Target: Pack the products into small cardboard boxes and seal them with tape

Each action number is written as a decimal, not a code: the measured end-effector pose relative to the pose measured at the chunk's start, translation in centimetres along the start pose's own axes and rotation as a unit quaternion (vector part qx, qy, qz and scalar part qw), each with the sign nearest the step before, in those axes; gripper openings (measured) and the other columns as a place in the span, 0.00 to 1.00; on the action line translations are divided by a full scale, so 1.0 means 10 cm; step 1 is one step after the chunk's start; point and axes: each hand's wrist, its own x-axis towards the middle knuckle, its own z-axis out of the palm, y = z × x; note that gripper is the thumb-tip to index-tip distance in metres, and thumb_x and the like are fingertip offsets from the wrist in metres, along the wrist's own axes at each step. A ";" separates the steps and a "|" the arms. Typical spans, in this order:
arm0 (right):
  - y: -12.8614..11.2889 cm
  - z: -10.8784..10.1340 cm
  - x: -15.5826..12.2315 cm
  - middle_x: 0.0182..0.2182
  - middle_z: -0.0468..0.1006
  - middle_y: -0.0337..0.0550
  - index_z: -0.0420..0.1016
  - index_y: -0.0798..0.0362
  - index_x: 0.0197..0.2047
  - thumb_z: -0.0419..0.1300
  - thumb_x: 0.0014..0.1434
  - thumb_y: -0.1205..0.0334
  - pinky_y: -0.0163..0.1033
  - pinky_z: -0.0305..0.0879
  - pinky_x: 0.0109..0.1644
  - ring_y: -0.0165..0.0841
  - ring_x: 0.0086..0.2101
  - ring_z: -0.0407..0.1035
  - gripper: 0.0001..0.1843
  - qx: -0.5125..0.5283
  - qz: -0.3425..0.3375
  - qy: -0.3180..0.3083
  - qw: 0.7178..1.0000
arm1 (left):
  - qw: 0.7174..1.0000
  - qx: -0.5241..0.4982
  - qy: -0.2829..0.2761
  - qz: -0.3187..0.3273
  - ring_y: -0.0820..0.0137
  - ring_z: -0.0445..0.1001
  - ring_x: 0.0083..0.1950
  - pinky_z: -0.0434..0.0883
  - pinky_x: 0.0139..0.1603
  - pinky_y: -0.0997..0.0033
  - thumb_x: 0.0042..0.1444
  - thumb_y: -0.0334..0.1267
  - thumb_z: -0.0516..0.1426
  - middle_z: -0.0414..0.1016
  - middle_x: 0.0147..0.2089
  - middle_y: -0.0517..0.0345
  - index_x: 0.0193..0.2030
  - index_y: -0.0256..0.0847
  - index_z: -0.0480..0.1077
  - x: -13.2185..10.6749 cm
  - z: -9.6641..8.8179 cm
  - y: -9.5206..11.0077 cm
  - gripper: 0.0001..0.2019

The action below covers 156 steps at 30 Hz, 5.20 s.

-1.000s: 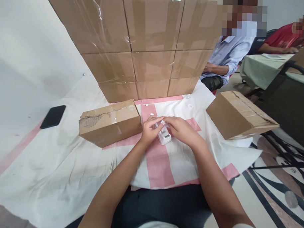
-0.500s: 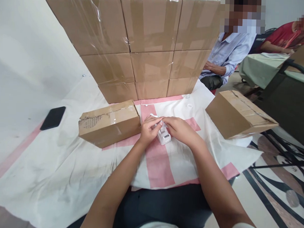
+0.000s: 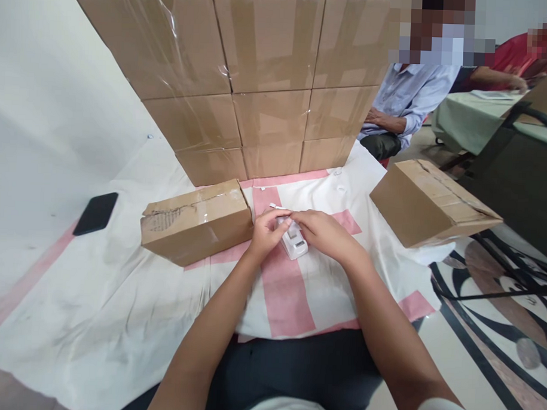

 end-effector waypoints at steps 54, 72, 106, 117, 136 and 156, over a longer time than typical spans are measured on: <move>0.13 0.05 0.13 0.34 0.80 0.46 0.76 0.55 0.35 0.56 0.64 0.50 0.34 0.62 0.29 0.29 0.26 0.70 0.17 0.400 0.166 0.050 0.900 | 0.999 0.025 0.017 -0.019 0.69 0.74 0.42 0.70 0.45 0.69 0.64 0.46 0.58 0.77 0.41 0.57 0.44 0.43 0.72 -0.01 0.03 -0.04 0.10; 0.05 0.21 0.15 0.26 0.74 0.34 0.63 0.51 0.35 0.60 0.62 0.49 0.31 0.51 0.22 0.22 0.17 0.57 0.15 0.489 0.063 -0.010 0.870 | 0.877 0.450 0.115 0.118 0.56 0.75 0.52 0.57 0.63 0.47 0.65 0.43 0.55 0.81 0.45 0.52 0.41 0.46 0.76 0.04 -0.95 0.64 0.09; -0.30 0.94 0.32 0.39 0.83 0.44 0.77 0.52 0.44 0.56 0.65 0.66 0.37 0.51 0.34 0.35 0.36 0.74 0.09 0.037 -0.115 -0.006 0.993 | 0.904 0.357 -0.232 0.031 0.54 0.63 0.71 0.62 0.69 0.45 0.69 0.54 0.46 0.75 0.62 0.54 0.60 0.47 0.74 -0.20 -1.98 0.85 0.24; -0.32 0.89 0.40 0.37 0.83 0.51 0.71 0.56 0.50 0.62 0.62 0.46 0.38 0.59 0.35 0.45 0.38 0.77 0.23 -0.051 0.040 -0.010 0.998 | 0.907 0.351 -0.233 0.029 0.53 0.61 0.73 0.64 0.68 0.42 0.67 0.50 0.53 0.76 0.61 0.55 0.59 0.49 0.75 -0.23 -1.92 0.87 0.19; -0.60 1.17 0.18 0.71 0.44 0.66 0.20 0.50 0.76 0.76 0.39 0.43 0.59 0.52 0.69 0.56 0.70 0.43 0.81 0.198 -0.061 0.097 0.974 | 0.922 0.335 -0.140 0.131 0.53 0.75 0.62 0.73 0.60 0.49 0.61 0.40 0.57 0.84 0.48 0.51 0.44 0.43 0.80 -0.32 -1.84 0.70 0.11; 0.13 -0.27 -3.73 0.73 0.43 0.58 0.31 0.46 0.76 0.72 0.42 0.40 0.63 0.60 0.67 0.57 0.69 0.50 0.72 -0.091 0.385 0.593 0.701 | 0.966 0.102 0.234 -0.031 0.56 0.77 0.50 0.72 0.59 0.47 0.60 0.42 0.56 0.79 0.44 0.56 0.34 0.44 0.77 -0.98 -1.40 0.35 0.09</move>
